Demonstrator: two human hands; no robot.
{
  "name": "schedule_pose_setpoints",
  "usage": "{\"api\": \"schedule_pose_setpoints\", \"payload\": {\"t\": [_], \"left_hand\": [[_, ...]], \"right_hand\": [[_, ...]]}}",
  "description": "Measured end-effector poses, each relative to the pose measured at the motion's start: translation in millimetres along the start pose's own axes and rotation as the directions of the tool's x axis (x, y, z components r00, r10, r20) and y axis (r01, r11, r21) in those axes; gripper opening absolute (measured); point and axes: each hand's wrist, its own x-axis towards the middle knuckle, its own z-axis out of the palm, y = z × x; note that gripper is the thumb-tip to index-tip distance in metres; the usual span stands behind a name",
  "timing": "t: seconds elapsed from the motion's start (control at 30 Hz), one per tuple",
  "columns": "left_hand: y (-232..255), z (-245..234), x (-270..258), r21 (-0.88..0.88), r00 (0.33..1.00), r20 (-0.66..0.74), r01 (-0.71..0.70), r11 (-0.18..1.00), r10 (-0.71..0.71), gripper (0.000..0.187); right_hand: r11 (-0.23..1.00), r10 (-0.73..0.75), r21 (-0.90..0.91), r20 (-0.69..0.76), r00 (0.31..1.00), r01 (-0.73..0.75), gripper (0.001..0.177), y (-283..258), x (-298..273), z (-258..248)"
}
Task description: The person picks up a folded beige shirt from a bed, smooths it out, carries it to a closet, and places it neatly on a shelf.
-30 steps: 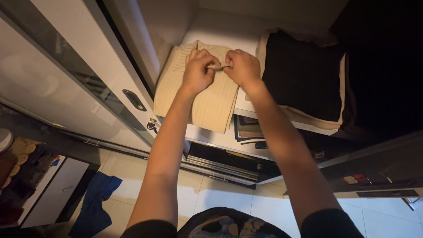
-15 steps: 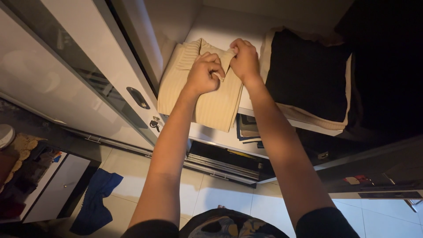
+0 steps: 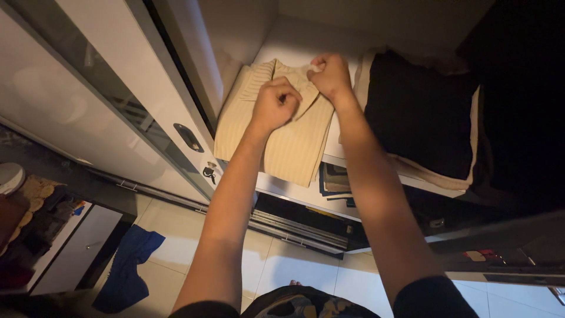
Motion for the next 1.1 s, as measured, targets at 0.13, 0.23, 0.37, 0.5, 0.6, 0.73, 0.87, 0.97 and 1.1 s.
{"api": "schedule_pose_setpoints", "payload": {"t": [0.13,0.23,0.37,0.5,0.6,0.73,0.87,0.97,1.1], "left_hand": [[-6.9,-1.3,3.8,0.070,0.983,-0.181,-0.011,0.998,0.023,0.024],[-16.5,-3.6,7.6,0.230,0.949,-0.316,0.076,0.970,0.001,0.027],[-39.9,-10.6,21.0,0.475,0.955,-0.280,0.229,0.850,-0.100,0.036],[-77.6,-11.4,41.4,0.622,0.905,-0.071,0.369,0.690,-0.419,0.061],[-98.3,-13.9,43.1,0.559,0.879,-0.123,0.445,0.700,-0.461,0.041],[-102.7,-22.0,40.3,0.278,0.930,-0.244,0.339,0.899,-0.275,0.025],[-93.1,-26.3,39.6,0.099,0.918,-0.307,0.294,0.951,-0.252,0.026],[-92.4,-27.1,40.9,0.032,0.889,-0.359,0.314,0.949,-0.283,0.030],[-95.9,-24.8,38.3,0.008,0.851,-0.351,0.421,0.907,-0.392,0.033]], "right_hand": [[0.993,-0.009,0.113,-0.088,0.996,0.019,0.022,-19.3,-7.2,-5.4],[0.929,0.099,0.361,-0.030,0.995,-0.081,0.026,-18.0,-13.3,-3.3],[0.815,0.153,0.560,0.045,0.987,-0.152,0.012,-9.1,-27.0,15.3],[0.739,0.191,0.651,0.047,0.981,-0.175,0.012,-27.4,-38.0,12.2],[0.778,0.267,0.599,-0.045,0.963,-0.188,0.015,-33.1,-39.8,4.7],[0.804,0.319,0.559,-0.114,0.941,-0.204,0.025,-26.3,-34.8,4.4],[0.825,0.341,0.524,-0.165,0.925,-0.211,0.015,-22.5,-38.0,1.7],[0.835,0.396,0.489,-0.214,0.893,-0.252,0.022,-33.4,-43.9,-6.8],[0.950,0.108,0.312,-0.371,0.922,0.015,0.026,-6.9,-37.6,1.5]]}}
